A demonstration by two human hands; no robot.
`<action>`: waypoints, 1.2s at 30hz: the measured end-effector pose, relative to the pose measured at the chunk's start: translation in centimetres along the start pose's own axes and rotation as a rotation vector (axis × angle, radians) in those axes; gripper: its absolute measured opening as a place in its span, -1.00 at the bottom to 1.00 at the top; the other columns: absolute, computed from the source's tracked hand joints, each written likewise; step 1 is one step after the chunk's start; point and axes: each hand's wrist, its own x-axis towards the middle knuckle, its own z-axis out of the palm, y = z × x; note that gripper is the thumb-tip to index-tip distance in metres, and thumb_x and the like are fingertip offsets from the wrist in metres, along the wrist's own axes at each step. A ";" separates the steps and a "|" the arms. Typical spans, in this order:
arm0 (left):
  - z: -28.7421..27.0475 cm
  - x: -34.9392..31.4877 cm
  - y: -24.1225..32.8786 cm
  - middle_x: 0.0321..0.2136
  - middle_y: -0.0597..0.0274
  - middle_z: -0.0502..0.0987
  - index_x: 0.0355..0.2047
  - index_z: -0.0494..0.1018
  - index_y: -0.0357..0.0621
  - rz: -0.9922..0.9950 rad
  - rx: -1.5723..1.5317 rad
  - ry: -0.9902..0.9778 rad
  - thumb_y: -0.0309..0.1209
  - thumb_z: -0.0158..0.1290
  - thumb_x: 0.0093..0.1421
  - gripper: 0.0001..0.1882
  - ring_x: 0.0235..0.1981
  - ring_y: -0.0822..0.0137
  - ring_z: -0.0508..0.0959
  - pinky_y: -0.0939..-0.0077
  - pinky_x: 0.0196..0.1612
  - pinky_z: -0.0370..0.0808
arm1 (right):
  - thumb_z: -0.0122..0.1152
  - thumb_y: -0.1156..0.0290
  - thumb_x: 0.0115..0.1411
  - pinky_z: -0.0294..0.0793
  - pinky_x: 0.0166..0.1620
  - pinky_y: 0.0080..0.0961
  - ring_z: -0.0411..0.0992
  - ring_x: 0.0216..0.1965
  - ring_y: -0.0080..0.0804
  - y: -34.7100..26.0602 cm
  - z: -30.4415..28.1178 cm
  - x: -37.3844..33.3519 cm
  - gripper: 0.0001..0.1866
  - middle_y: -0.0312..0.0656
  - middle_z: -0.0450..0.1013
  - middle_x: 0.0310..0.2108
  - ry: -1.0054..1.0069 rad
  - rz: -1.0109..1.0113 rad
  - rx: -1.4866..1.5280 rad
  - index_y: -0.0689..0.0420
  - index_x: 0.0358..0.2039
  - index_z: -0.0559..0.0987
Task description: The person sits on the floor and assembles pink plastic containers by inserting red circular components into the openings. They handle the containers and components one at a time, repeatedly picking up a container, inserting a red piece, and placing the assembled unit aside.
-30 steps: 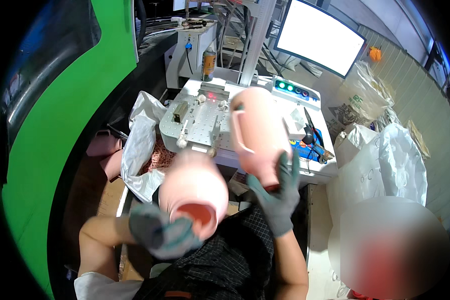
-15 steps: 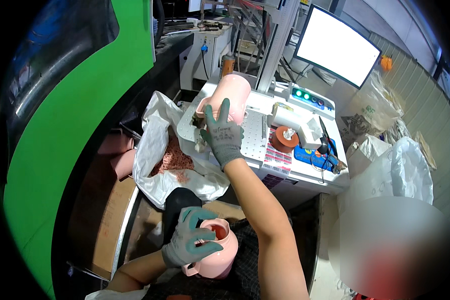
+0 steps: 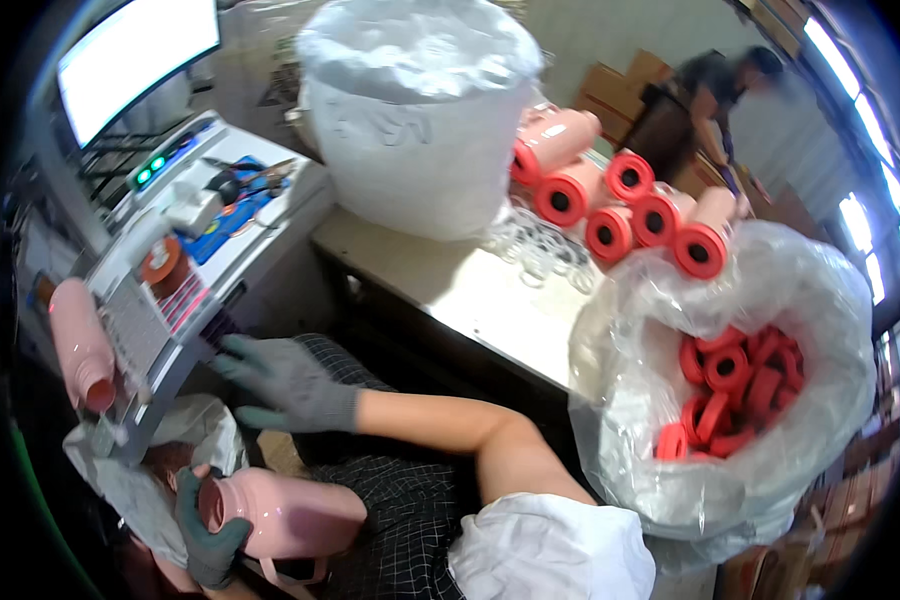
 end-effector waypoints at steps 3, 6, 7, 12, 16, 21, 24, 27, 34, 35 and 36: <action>-1.9 3.0 -1.7 0.08 0.10 0.39 0.17 0.37 -0.29 0.194 0.228 -0.235 -0.37 0.23 -0.14 -0.23 0.14 0.19 0.40 0.27 0.28 0.30 | 0.48 0.30 0.12 0.43 0.25 -0.11 0.41 0.21 0.06 0.5 -12.0 -9.4 -0.21 0.13 0.40 0.20 0.086 0.323 -0.262 0.25 0.32 0.37; -0.2 3.7 -1.5 0.28 -0.06 0.38 0.32 0.29 -0.38 0.218 0.080 -0.215 -0.48 0.18 0.33 -0.41 0.19 0.14 0.44 0.20 0.25 0.41 | 0.38 0.50 0.16 0.45 0.08 -0.33 0.47 -0.07 -0.20 1.1 -24.0 -19.9 -0.61 -0.08 0.46 -0.10 0.739 0.577 -0.654 0.24 -0.02 0.48; -1.4 3.4 -5.7 0.30 -0.05 0.37 0.34 0.26 -0.37 0.104 0.022 -0.208 -0.52 0.18 0.33 -0.39 0.20 0.18 0.43 0.18 0.25 0.42 | 0.33 0.50 0.22 0.43 0.03 -0.36 0.41 -0.13 -0.30 0.4 -28.8 -22.8 -0.70 -0.16 0.43 -0.17 0.902 0.616 -0.809 0.24 -0.06 0.48; 2.2 5.6 -3.0 0.28 -0.04 0.39 0.34 0.28 -0.30 -0.131 -0.170 -0.188 -0.47 0.23 0.30 -0.37 0.21 0.13 0.43 0.24 0.28 0.40 | 0.26 0.32 0.21 0.45 0.05 -0.19 0.44 -0.06 -0.07 -6.6 -49.1 -42.9 -0.60 -0.02 0.41 0.01 1.384 0.930 -1.589 0.23 0.00 0.48; 1.1 6.0 -2.6 0.29 -0.03 0.39 0.32 0.31 -0.30 -0.022 0.077 -0.171 -0.35 0.28 0.26 -0.32 0.22 0.08 0.42 0.15 0.31 0.37 | 0.33 -0.11 0.07 0.43 0.17 0.11 0.41 0.19 0.14 -8.7 -51.5 -47.0 -0.07 0.09 0.35 0.21 0.859 1.993 -1.994 0.11 0.36 0.30; -1.1 5.8 -6.1 0.21 -0.02 0.40 0.26 0.32 -0.32 0.336 0.387 -0.229 -0.35 0.22 0.17 -0.33 0.21 0.10 0.43 0.16 0.30 0.35 | 0.41 -0.28 -0.04 0.28 0.40 -0.15 0.21 0.43 0.07 -10.6 -57.6 -59.6 0.24 0.25 0.19 0.42 1.003 1.880 -1.387 0.40 0.41 0.19; 5.1 7.1 -0.3 0.08 0.09 0.40 0.11 0.40 -0.27 -0.079 -0.023 -0.080 -0.43 0.10 0.01 -0.41 0.16 0.20 0.39 0.26 0.30 0.28 | 0.38 -0.30 -0.01 0.38 0.31 -0.04 0.35 0.31 0.19 -10.3 -59.9 -60.6 0.12 0.29 0.27 0.35 1.077 1.705 -1.309 0.28 0.36 0.33; 5.7 6.5 5.1 0.11 0.14 0.41 0.09 0.42 -0.27 0.023 0.297 -0.099 -0.42 0.06 0.07 -0.47 0.15 0.19 0.42 0.25 0.29 0.30 | 0.33 -0.22 0.10 0.49 0.16 0.03 0.47 0.15 0.23 -2.1 -50.6 -54.2 -0.11 0.23 0.38 0.24 0.621 1.916 -1.242 0.16 0.27 0.43; 4.4 6.9 0.3 0.02 0.16 0.43 0.09 0.42 -0.28 -0.042 0.159 -0.171 -0.34 0.12 0.04 -0.43 0.07 0.25 0.43 0.31 0.20 0.36 | 0.24 0.22 0.18 0.59 -0.09 -0.13 0.57 -0.04 -0.03 -6.3 -45.7 -32.8 -0.56 -0.02 0.51 -0.03 0.015 1.588 -1.858 0.05 0.07 0.57; 3.8 6.5 0.2 0.00 0.14 0.44 0.08 0.42 -0.29 -0.072 0.148 -0.144 -0.32 0.15 0.04 -0.43 0.04 0.25 0.43 0.32 0.16 0.38 | 0.21 0.29 0.17 0.59 -0.10 -0.15 0.56 -0.06 -0.05 -6.5 -45.8 -30.7 -0.60 -0.03 0.51 -0.07 -0.083 1.575 -1.853 0.05 0.04 0.59; 3.4 6.0 0.0 -0.02 0.13 0.44 0.07 0.42 -0.30 -0.105 0.134 -0.109 -0.30 0.18 0.04 -0.42 0.01 0.24 0.44 0.33 0.12 0.41 | 0.18 0.35 0.16 0.58 -0.10 -0.17 0.56 -0.08 -0.07 -6.8 -46.0 -28.2 -0.63 -0.04 0.51 -0.10 -0.183 1.547 -1.849 0.05 0.00 0.61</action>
